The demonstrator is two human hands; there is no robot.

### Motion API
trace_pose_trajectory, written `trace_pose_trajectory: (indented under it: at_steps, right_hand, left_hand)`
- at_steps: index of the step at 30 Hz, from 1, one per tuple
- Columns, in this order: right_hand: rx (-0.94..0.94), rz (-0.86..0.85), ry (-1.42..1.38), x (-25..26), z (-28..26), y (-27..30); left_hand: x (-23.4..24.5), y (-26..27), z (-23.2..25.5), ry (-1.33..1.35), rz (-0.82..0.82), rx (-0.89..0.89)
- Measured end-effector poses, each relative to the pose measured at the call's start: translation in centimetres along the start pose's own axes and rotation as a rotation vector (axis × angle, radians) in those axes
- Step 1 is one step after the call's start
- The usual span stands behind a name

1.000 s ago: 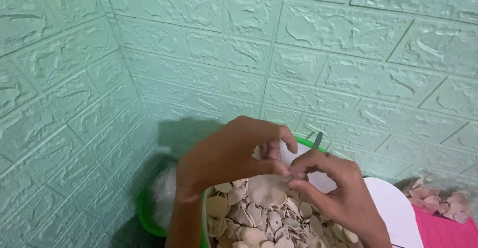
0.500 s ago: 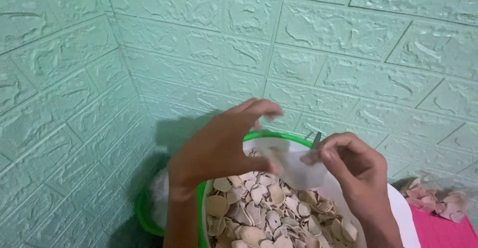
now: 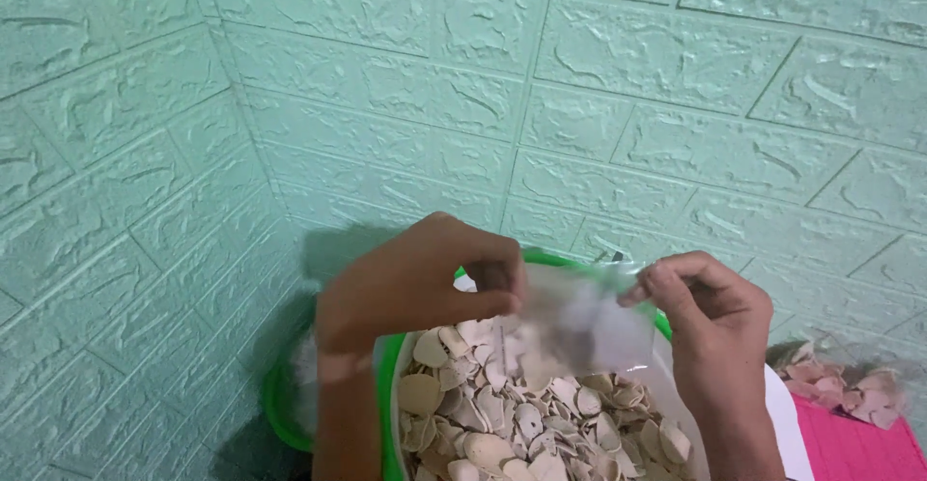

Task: Packaging small dried food items into plastic bags and weighing them on a digital scale.

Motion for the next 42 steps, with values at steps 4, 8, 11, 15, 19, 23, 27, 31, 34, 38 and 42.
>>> trace_pose_trajectory:
  at_steps: [4,8,11,15,19,23,27,31,34,38,42]
  right_hand:
    - [0.002,0.038,-0.029,0.1,-0.1,0.0]
    - [0.104,0.15,0.137,0.8,-2.9,0.8]
    - [0.205,0.091,0.281,-0.3,-4.8,1.9]
    - [0.35,-0.241,0.476,-5.2,-6.6,3.4]
    - [0.193,-0.379,0.75,-5.7,-4.0,3.8]
    - [0.247,-0.418,0.744,-6.2,-4.4,4.2]
    - [0.272,-0.361,0.671,-6.0,-5.3,4.0]
    - [0.34,-0.379,0.561,-6.9,-7.1,4.0]
    - [0.24,-0.439,0.552,-7.1,-6.2,4.0]
    - [0.267,-0.446,0.536,-6.9,-6.0,3.9]
    - [0.288,-0.413,0.546,-6.8,-6.3,3.8]
  left_hand:
    - [-0.5,-0.3,-0.3,0.016,-0.011,-0.005]
    - [0.0,-0.2,-0.2,-0.022,0.039,0.009]
    - [0.0,-0.2,-0.5,-0.044,0.061,0.02]
    - [-1.2,-0.6,0.0,-0.015,-0.005,0.005]
    - [-2.3,-0.4,2.4,-0.018,-0.056,-0.117]
    - [-3.4,-0.1,3.4,-0.094,-0.118,-0.125]
    - [-2.6,0.1,2.6,-0.073,-0.018,-0.091]
    - [-2.6,0.1,2.4,0.01,-0.048,-0.084]
    - [-3.2,0.2,2.4,-0.006,-0.118,-0.055]
    - [-3.3,0.3,3.0,-0.073,-0.114,-0.116]
    - [-3.4,0.1,1.7,-0.05,-0.098,-0.05]
Point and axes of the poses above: each hand's wrist, its own y-axis away from the middle knuckle, its own x-axis out of the back of the hand, z = x × y, the point moved 10 cm from there along -y, towards the middle knuckle, and after that the axes turned 5 degrees about x, right-handed, at the moved point
